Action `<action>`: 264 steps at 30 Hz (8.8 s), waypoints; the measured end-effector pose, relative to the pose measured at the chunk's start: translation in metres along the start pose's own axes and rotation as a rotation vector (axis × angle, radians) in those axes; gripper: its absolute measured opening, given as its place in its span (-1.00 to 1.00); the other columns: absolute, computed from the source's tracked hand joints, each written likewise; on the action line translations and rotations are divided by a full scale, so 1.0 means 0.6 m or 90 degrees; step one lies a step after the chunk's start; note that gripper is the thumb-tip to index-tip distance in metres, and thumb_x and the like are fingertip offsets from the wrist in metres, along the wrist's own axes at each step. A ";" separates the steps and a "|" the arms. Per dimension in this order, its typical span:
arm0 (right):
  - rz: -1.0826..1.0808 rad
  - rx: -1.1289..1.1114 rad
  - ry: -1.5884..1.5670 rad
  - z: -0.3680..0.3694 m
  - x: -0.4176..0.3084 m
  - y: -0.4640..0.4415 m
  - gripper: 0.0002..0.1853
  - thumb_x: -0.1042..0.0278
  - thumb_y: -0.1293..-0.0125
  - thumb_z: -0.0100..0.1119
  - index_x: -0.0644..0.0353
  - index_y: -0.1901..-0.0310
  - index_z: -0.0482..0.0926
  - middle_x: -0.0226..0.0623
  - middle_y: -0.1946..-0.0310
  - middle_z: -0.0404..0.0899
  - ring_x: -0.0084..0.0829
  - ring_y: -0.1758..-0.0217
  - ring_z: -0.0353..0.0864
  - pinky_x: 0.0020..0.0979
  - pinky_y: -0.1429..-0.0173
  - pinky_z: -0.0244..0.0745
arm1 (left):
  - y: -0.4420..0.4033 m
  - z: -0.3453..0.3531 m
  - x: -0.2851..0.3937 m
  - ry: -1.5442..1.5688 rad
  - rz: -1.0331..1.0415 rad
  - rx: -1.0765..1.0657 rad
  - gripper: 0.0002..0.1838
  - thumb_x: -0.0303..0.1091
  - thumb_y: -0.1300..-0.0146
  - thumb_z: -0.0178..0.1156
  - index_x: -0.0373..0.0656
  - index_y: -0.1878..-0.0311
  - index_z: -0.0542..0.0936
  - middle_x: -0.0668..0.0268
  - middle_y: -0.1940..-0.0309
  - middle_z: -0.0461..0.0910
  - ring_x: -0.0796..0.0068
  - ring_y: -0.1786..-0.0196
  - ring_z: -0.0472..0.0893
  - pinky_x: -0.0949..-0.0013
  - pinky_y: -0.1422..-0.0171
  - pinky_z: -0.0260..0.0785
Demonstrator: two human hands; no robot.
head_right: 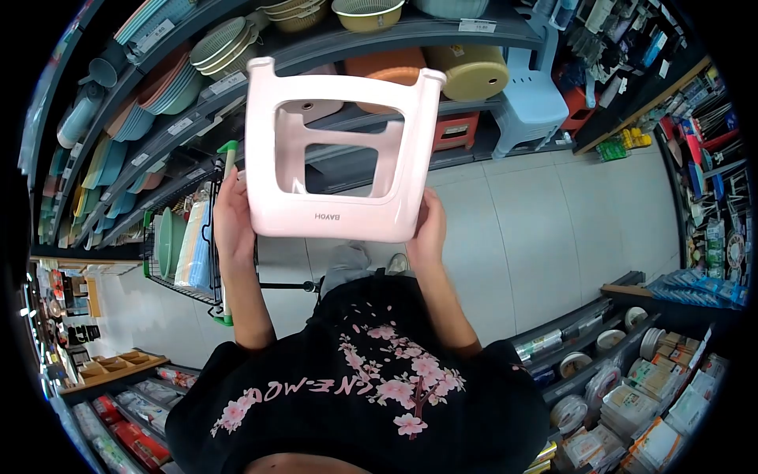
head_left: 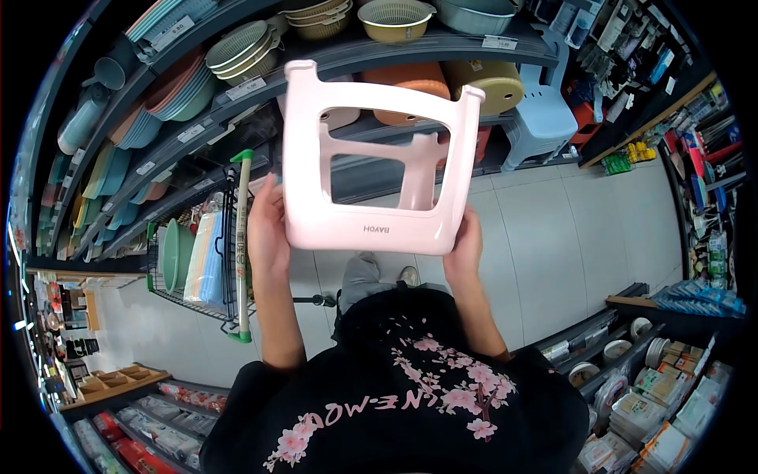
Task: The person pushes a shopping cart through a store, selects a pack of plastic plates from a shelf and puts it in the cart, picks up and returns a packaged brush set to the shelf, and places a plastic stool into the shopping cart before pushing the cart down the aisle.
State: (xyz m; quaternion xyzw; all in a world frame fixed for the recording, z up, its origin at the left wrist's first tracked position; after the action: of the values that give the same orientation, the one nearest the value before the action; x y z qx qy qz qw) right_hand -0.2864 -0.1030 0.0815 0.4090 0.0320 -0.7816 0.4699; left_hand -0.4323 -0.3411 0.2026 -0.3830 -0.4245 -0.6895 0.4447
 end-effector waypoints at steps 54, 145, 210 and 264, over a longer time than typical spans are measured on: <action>0.184 -0.736 0.427 0.531 0.187 -0.028 -0.42 0.16 -0.54 -0.04 0.25 -0.45 0.14 0.00 -0.24 0.42 -0.27 -0.33 0.41 -0.28 -0.36 0.36 | 0.210 -0.306 0.059 -0.094 0.629 0.604 -0.45 -0.08 -0.53 -0.01 -0.34 0.52 0.49 0.32 0.50 0.53 0.62 0.39 0.38 0.49 0.31 0.18; -0.032 -0.773 0.577 0.842 0.997 0.492 -0.26 0.31 0.06 0.63 0.21 -0.13 0.37 -0.03 -0.50 -0.04 -0.13 -0.51 0.17 -0.05 -0.50 0.26 | 0.366 -1.362 0.228 -0.182 0.060 0.488 -0.35 -0.47 -0.10 0.36 -0.22 -0.29 0.36 0.22 -0.08 0.52 0.36 -0.11 0.51 0.29 -0.23 0.37; -0.204 -0.277 1.229 0.877 1.381 0.278 -0.01 0.01 0.13 0.59 0.21 -0.35 0.33 -0.11 -0.32 0.40 0.02 -0.45 0.25 0.10 -0.47 0.13 | -0.325 -1.750 0.102 -0.284 -0.153 -0.023 -0.18 -0.56 0.30 0.60 -0.19 -0.20 0.55 0.30 -0.07 0.64 0.40 -0.08 0.62 0.35 -0.23 0.46; 0.030 -0.223 0.352 0.779 1.063 0.588 0.39 -0.05 0.12 0.64 -0.04 -0.59 -0.23 -0.18 -0.61 -0.20 -0.14 -0.64 -0.14 0.01 -0.59 -0.09 | -0.023 -1.252 0.245 -0.270 -0.217 -0.833 0.33 -0.44 0.09 0.54 0.09 -0.62 -0.21 0.28 -0.63 -0.27 0.17 -0.65 -0.17 -0.08 -0.60 -0.07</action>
State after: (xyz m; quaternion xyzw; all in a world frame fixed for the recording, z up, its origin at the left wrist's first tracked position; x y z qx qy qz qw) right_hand -0.4457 -0.9538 0.0827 0.5195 0.2827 -0.6123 0.5248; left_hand -0.6043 -1.0758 0.0725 -0.6260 -0.0545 -0.7735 -0.0834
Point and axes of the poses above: each hand's wrist, its own y-axis away from the middle knuckle, its own z-axis out of the palm, x = y × z, the point moved 2 cm from there along -y, towards the middle knuckle
